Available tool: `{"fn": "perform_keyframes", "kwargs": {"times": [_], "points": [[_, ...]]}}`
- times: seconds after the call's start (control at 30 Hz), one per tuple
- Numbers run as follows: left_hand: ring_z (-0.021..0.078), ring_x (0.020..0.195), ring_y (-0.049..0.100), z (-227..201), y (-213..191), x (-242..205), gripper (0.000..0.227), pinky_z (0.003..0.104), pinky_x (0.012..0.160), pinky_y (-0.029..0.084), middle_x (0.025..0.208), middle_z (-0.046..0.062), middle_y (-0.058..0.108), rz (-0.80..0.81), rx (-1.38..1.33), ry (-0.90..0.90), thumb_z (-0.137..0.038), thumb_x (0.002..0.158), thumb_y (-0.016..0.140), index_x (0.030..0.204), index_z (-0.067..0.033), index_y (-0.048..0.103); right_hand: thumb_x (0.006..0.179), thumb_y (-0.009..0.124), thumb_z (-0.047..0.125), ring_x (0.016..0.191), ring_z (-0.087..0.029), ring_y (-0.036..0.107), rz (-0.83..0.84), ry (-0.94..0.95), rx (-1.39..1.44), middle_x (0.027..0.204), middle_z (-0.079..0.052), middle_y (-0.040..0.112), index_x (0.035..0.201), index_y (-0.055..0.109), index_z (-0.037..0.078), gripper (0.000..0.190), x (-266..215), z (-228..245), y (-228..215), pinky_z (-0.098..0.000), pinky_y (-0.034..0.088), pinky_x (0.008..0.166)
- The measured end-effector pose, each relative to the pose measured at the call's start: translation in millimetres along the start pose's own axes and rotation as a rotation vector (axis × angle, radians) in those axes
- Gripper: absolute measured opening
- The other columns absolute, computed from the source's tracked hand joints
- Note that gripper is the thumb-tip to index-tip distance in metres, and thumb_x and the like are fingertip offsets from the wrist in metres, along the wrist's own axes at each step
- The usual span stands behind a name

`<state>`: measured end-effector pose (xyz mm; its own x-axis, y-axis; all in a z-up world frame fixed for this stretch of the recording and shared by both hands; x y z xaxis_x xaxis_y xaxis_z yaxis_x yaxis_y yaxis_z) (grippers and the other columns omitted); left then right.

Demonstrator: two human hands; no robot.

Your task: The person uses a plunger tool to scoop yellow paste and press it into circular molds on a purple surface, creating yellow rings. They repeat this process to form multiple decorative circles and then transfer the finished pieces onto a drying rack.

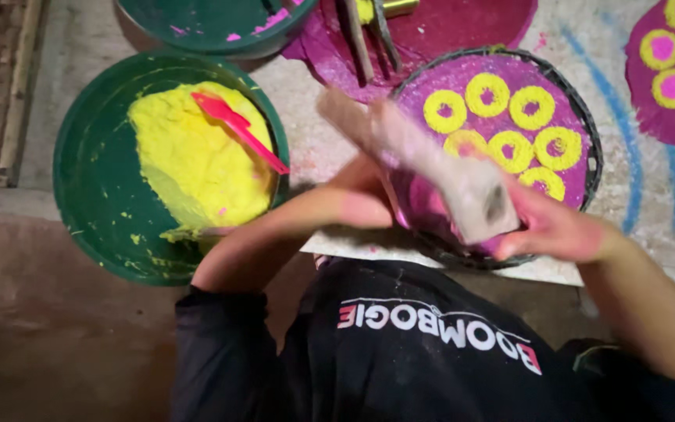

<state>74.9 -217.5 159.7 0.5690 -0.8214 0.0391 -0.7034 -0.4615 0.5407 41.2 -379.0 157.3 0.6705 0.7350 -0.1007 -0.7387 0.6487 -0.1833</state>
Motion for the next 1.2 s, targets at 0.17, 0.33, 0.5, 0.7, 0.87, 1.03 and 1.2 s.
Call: {"fn": "perform_keyframes", "kwargs": {"times": [0.17, 0.33, 0.5, 0.7, 0.87, 1.03, 1.2], "points": [[0.0375, 0.139, 0.052, 27, -46, 27, 0.081, 0.046, 0.119, 0.044, 0.146, 0.018, 0.051, -0.568, 1.145, 0.079, -0.019, 0.078, 0.078, 0.152, -0.0120, 0.045, 0.085, 0.083, 0.022, 0.119, -0.025, 0.062, -0.076, 0.182, 0.433, 0.124, -0.014, 0.065, 0.136, 0.057, 0.000, 0.061, -46, -46, -2, -0.0420, 0.047, 0.104], [0.0385, 0.126, 0.052, 145, -89, 3, 0.116, 0.051, 0.098, 0.047, 0.153, 0.028, 0.029, -0.986, 0.936, 0.158, -0.019, 0.082, 0.084, 0.161, -0.0076, -0.001, 0.078, 0.081, 0.006, 0.114, -0.020, 0.057, -0.682, 0.339, 0.051, 0.124, -0.008, 0.062, 0.135, 0.056, 0.003, 0.062, -114, -69, -53, -0.0372, 0.046, 0.099], [0.0268, 0.078, 0.074, 268, -113, 10, 0.097, 0.033, 0.065, 0.061, 0.145, 0.034, 0.049, -0.830, 0.358, -0.201, -0.003, 0.095, 0.057, 0.167, -0.0142, -0.008, 0.080, 0.077, -0.004, 0.126, -0.020, 0.059, -0.831, 0.058, 0.310, 0.131, -0.006, 0.060, 0.151, 0.042, 0.004, 0.079, -155, -59, -72, -0.0336, 0.050, 0.106], [0.0355, 0.137, 0.057, 183, -224, 67, 0.085, 0.039, 0.107, 0.051, 0.161, 0.033, 0.031, -0.570, 0.909, 0.086, -0.002, 0.101, 0.060, 0.170, -0.0152, 0.012, 0.085, 0.084, 0.013, 0.105, -0.027, 0.049, -0.868, 0.243, 0.338, 0.123, -0.015, 0.056, 0.157, 0.039, 0.000, 0.085, -182, -91, -73, -0.0449, 0.038, 0.082], [0.0253, 0.135, 0.061, 151, -272, 110, 0.052, 0.035, 0.113, 0.046, 0.146, 0.013, 0.062, -0.666, 0.941, -0.183, -0.022, 0.101, 0.051, 0.153, -0.0187, 0.049, 0.084, 0.078, 0.057, 0.121, -0.026, 0.062, -0.606, 0.176, 0.522, 0.130, -0.014, 0.059, 0.153, 0.032, 0.003, 0.099, -153, -105, -63, -0.0434, 0.050, 0.103], [0.0249, 0.147, 0.044, 91, -194, 142, 0.055, 0.050, 0.123, 0.028, 0.160, 0.008, 0.050, -0.681, 0.743, 0.038, -0.050, 0.106, 0.045, 0.148, -0.0168, 0.056, 0.084, 0.058, 0.082, 0.111, -0.026, 0.061, -0.367, 0.282, 0.699, 0.126, -0.017, 0.061, 0.161, 0.031, 0.006, 0.112, -118, -117, -43, -0.0397, 0.048, 0.095], [0.0319, 0.148, 0.048, 54, -51, 128, 0.092, 0.046, 0.125, 0.034, 0.157, 0.018, 0.050, 0.204, -0.809, 0.498, -0.066, 0.097, 0.055, 0.160, -0.0047, 0.026, 0.085, 0.052, 0.082, 0.105, -0.028, 0.063, -0.087, 0.553, 0.798, 0.120, -0.018, 0.064, 0.144, 0.048, -0.005, 0.106, -101, -122, -3, -0.0423, 0.049, 0.092]]}}
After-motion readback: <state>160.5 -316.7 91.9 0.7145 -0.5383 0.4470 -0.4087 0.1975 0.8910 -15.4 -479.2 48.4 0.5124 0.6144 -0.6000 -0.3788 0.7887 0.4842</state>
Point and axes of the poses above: each hand's wrist, its own x-axis towards the middle knuckle, its own y-axis out of the palm, z = x × y, the point moved 10 cm from there along x, towards the middle knuckle
